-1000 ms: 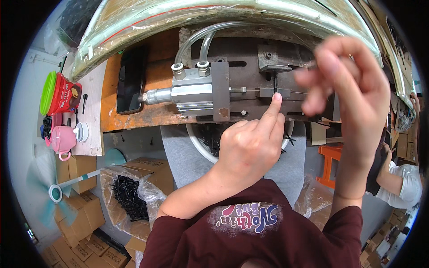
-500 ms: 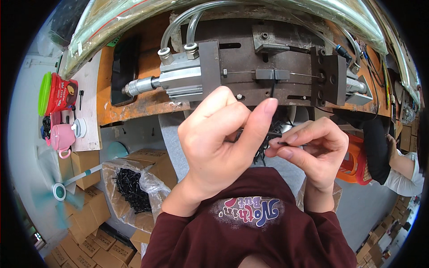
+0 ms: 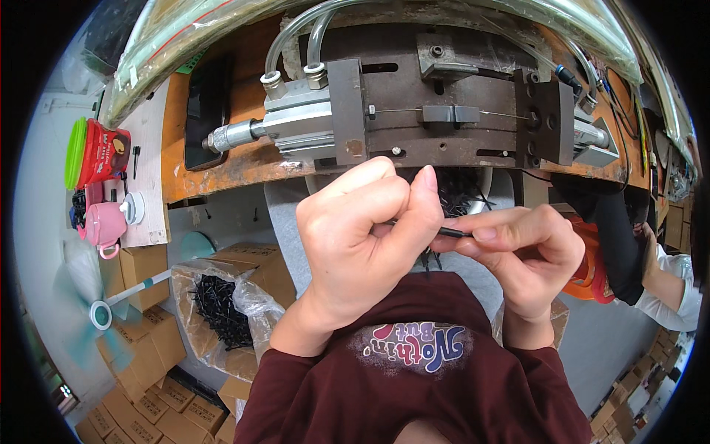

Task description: Insert small black plastic components onto cables using a workbench jig.

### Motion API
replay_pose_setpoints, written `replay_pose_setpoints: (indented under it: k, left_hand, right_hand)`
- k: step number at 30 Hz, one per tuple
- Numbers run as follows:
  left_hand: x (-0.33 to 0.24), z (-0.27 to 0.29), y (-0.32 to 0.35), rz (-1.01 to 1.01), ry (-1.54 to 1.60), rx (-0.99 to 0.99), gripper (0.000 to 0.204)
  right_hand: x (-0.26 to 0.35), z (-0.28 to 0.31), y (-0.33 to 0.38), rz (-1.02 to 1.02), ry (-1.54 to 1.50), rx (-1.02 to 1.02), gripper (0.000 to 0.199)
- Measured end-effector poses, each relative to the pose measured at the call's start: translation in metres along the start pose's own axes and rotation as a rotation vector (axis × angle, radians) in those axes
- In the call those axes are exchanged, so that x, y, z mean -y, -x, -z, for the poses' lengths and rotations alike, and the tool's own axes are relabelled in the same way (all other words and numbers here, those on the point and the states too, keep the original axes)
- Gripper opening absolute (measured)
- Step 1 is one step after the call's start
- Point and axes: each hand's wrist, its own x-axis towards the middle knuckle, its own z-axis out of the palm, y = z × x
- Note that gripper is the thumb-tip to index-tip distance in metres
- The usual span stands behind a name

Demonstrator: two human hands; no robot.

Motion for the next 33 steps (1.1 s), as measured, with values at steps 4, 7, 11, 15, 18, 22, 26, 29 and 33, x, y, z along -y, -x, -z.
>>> replay_pose_setpoints:
  k: [4, 7, 11, 15, 18, 22, 26, 29, 33]
  left_hand:
    - [-0.005, 0.0, 0.002, -0.017, -0.09, 0.004, 0.036]
    - [-0.007, 0.002, 0.006, -0.031, -0.163, 0.049, 0.031]
    - [-0.005, 0.0, 0.003, -0.081, 0.003, 0.098, 0.012]
    - [-0.017, 0.014, 0.004, -0.002, 0.107, 0.307, 0.031]
    - [-0.012, 0.012, 0.007, -0.093, 0.046, 0.321, 0.041]
    - [0.005, -0.012, 0.011, -0.2, -0.276, 0.137, 0.036]
    - [0.015, -0.027, 0.008, -0.296, -0.528, 0.176, 0.028]
    - [0.012, -0.03, 0.004, -0.302, -0.648, 0.194, 0.026]
    - [0.011, -0.03, -0.001, -0.287, -0.692, 0.212, 0.026]
  right_hand:
    - [0.003, 0.002, -0.002, 0.137, 0.273, 0.064, 0.013]
    - [0.003, 0.002, -0.006, 0.055, 0.19, 0.081, 0.015]
    - [0.01, 0.002, -0.016, -0.333, -0.262, -0.097, 0.02]
    - [0.007, 0.023, -0.032, -0.371, -0.369, -0.152, 0.023]
    - [0.01, 0.015, -0.033, -0.344, -0.088, -0.121, 0.044]
    - [0.009, 0.015, -0.025, -0.128, 0.202, -0.284, 0.042]
    - [0.011, 0.025, -0.014, -0.169, 0.128, -0.279, 0.024]
    - [0.015, 0.027, -0.007, -0.157, 0.194, -0.315, 0.019]
    - [0.016, 0.033, -0.005, -0.118, 0.22, -0.306, 0.014]
